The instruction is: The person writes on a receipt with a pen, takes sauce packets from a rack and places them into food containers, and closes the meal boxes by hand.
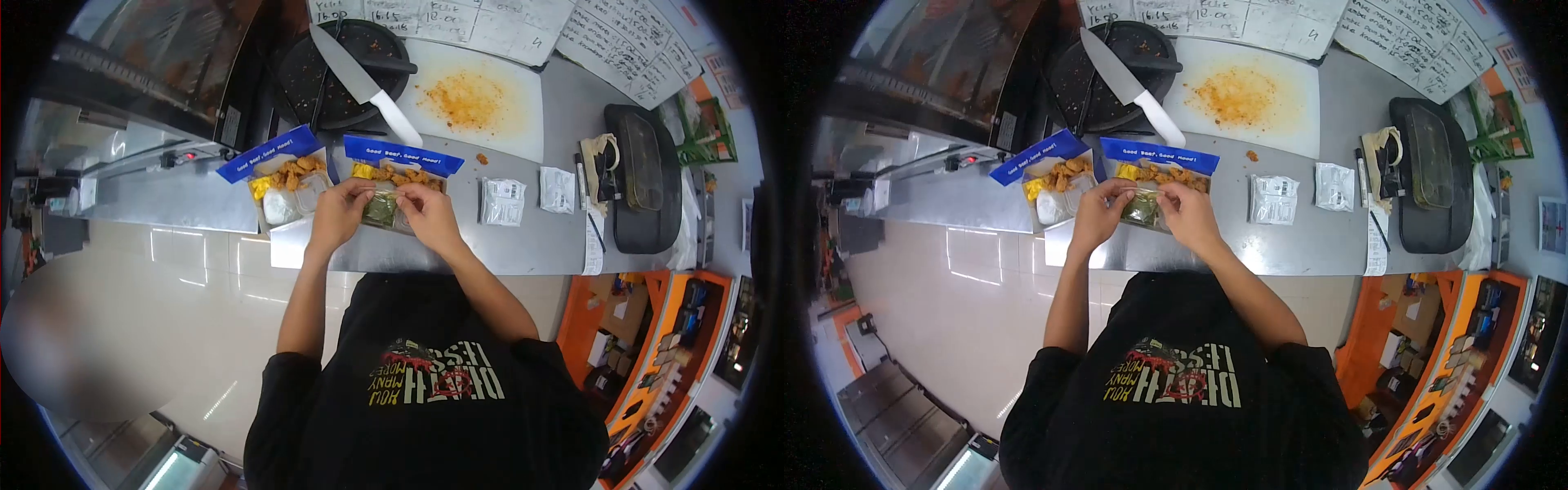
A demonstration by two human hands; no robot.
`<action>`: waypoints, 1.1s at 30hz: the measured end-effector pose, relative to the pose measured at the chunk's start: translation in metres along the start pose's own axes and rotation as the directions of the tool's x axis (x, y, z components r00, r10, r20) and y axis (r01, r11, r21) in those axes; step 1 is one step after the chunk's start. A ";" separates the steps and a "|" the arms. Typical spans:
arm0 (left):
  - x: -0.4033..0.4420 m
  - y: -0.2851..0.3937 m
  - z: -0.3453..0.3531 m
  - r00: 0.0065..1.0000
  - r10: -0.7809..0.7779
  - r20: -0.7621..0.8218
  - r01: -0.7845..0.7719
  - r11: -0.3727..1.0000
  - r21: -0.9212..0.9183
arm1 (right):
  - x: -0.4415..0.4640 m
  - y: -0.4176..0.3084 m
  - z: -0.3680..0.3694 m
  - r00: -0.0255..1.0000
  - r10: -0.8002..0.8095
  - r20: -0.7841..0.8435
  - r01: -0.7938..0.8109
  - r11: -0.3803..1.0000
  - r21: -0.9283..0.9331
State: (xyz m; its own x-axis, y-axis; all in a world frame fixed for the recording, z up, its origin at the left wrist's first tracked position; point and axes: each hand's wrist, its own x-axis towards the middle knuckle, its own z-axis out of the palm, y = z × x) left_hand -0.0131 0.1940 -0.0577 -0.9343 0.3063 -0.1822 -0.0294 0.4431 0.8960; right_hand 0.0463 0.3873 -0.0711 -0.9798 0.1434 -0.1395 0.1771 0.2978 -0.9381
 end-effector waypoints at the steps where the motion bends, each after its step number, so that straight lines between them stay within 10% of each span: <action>1: 0.005 -0.004 0.005 0.999 0.034 -0.042 -0.030 0.995 0.092 | 0.003 -0.001 0.003 0.999 -0.014 -0.052 0.013 1.000 -0.027; 3: 0.010 -0.010 0.013 0.987 0.108 -0.117 -0.072 0.959 0.275 | 0.008 0.001 0.006 0.993 -0.048 -0.106 0.039 0.996 -0.080; 6: 0.009 0.002 0.015 0.987 0.054 -0.151 -0.047 0.997 0.053 | 0.012 0.001 0.006 0.989 -0.080 -0.123 0.065 0.990 -0.127; 9: 0.010 -0.003 0.006 0.976 0.202 -0.083 -0.156 0.911 0.382 | 0.012 -0.009 0.004 0.990 -0.087 -0.109 0.072 0.988 -0.139; 14: 0.006 -0.002 -0.007 0.999 0.044 0.016 -0.044 0.999 -0.017 | 0.012 -0.011 0.003 0.989 -0.105 -0.108 0.096 0.992 -0.088; 18: -0.017 0.005 -0.010 0.986 -0.069 0.150 0.100 0.973 -0.208 | 0.025 -0.034 0.002 0.892 -0.451 -0.024 0.429 0.864 -0.261; 21: -0.030 0.009 0.013 0.924 -0.332 0.190 0.382 0.835 -0.396 | 0.036 -0.049 0.011 0.802 -0.504 0.322 0.597 0.709 -0.376; 24: -0.034 -0.012 0.051 0.910 -0.401 0.103 0.303 0.474 -0.827 | 0.024 -0.039 0.029 0.700 -0.686 0.201 0.708 0.626 -0.328; 27: -0.032 -0.013 0.056 0.884 -0.447 0.135 0.349 0.439 -0.828 | -0.003 -0.014 0.026 0.813 -0.579 -0.056 0.504 0.748 -0.432; 33: -0.042 0.003 0.030 0.841 -0.525 0.128 0.478 0.612 -0.630 | -0.009 0.011 0.020 0.867 -0.495 -0.051 0.416 0.778 -0.471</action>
State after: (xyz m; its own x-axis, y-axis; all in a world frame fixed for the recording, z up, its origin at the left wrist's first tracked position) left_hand 0.0369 0.2078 -0.0599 -0.7250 0.1328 -0.6758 -0.6885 -0.1128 0.7165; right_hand 0.0548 0.3703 -0.0861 -0.9327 0.0252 0.3597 -0.2263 0.7357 -0.6383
